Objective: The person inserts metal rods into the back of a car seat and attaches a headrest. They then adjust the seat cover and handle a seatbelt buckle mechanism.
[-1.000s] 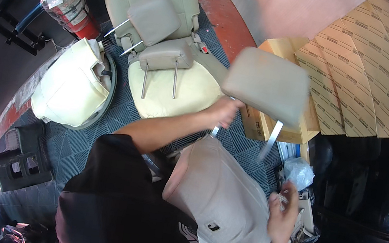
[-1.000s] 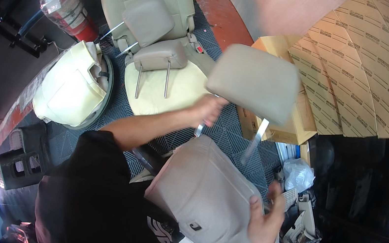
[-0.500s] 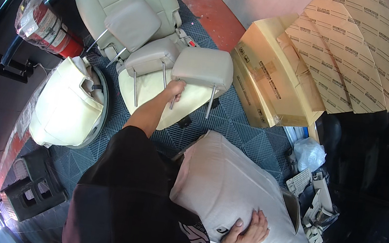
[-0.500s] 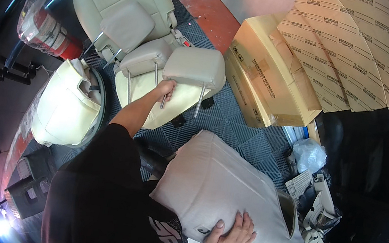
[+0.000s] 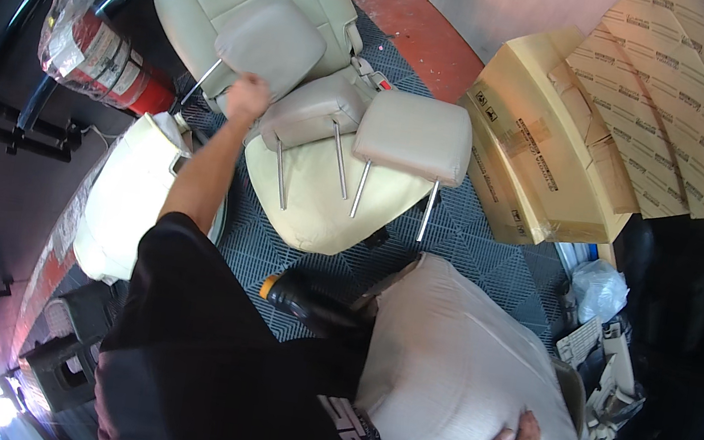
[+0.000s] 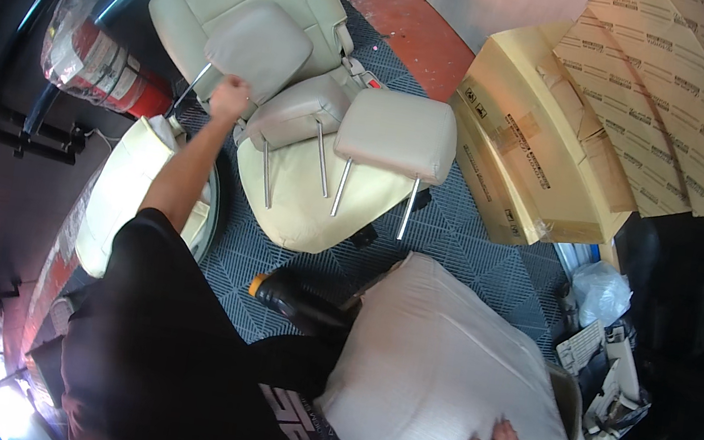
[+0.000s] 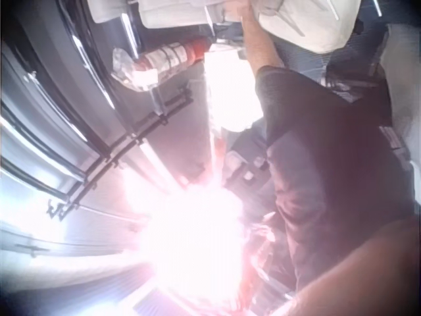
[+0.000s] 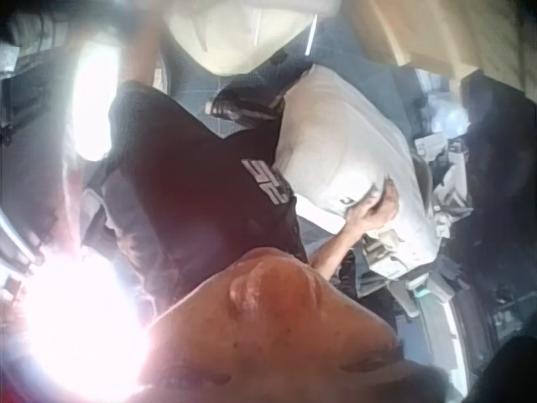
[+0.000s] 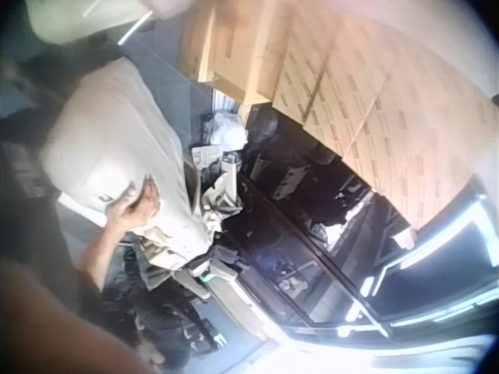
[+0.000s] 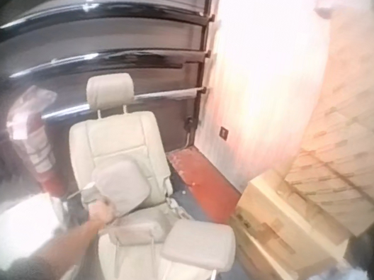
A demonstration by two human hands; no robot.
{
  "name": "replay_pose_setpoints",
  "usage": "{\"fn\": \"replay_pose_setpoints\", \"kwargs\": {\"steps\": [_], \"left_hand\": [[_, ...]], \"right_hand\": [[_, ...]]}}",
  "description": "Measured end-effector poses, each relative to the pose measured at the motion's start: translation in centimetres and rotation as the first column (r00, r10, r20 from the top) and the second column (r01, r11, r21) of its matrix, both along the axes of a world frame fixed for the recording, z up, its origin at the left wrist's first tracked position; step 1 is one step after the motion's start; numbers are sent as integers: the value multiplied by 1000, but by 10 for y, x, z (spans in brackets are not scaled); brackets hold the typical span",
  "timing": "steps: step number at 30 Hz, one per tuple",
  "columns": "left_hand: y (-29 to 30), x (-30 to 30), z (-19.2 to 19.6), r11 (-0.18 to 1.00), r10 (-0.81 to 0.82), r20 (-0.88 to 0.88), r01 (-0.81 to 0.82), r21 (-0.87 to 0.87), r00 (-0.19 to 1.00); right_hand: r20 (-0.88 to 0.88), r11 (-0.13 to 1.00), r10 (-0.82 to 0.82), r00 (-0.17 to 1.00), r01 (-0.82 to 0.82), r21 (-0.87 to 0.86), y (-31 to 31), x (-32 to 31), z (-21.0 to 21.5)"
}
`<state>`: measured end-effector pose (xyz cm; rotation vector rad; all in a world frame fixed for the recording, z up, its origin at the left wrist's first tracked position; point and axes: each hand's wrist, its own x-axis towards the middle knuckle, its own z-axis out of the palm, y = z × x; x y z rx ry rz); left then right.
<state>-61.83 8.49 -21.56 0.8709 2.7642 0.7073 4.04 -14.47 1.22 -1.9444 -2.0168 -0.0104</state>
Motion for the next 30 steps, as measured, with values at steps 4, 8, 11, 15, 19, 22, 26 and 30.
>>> {"fn": "replay_pose_setpoints", "kwargs": {"steps": [4,8,11,15,19,22,26,30], "left_hand": [[-33,-121,-5,956,169,-169,-203,-210,971],[-44,-167,-19,949,157,-136,-187,-253,978],[-48,-207,-29,962,66,-158,-105,-251,985],[-28,-212,-42,981,10,-9,-11,-193,1000],[-25,-218,-45,943,-91,20,92,-319,996],[-18,-170,-42,938,-36,-89,3,-346,995],[-28,-166,-28,945,-40,-67,16,-326,997],[-23,-174,-26,934,-155,13,151,-323,988]], "right_hand": [[-121,997,-72,990,75,25,-8,6,-16],[-160,990,-133,978,139,25,-12,4,-13],[-170,993,-115,979,117,3,-7,2,-12],[-219,984,-172,960,175,-6,-11,3,-15],[-209,979,-197,958,202,6,-8,2,-17],[-158,971,-201,967,218,101,-10,-8,-16],[-78,962,-165,983,178,209,-2,-18,-16],[-118,955,-252,961,266,131,-10,-22,-7]]}}
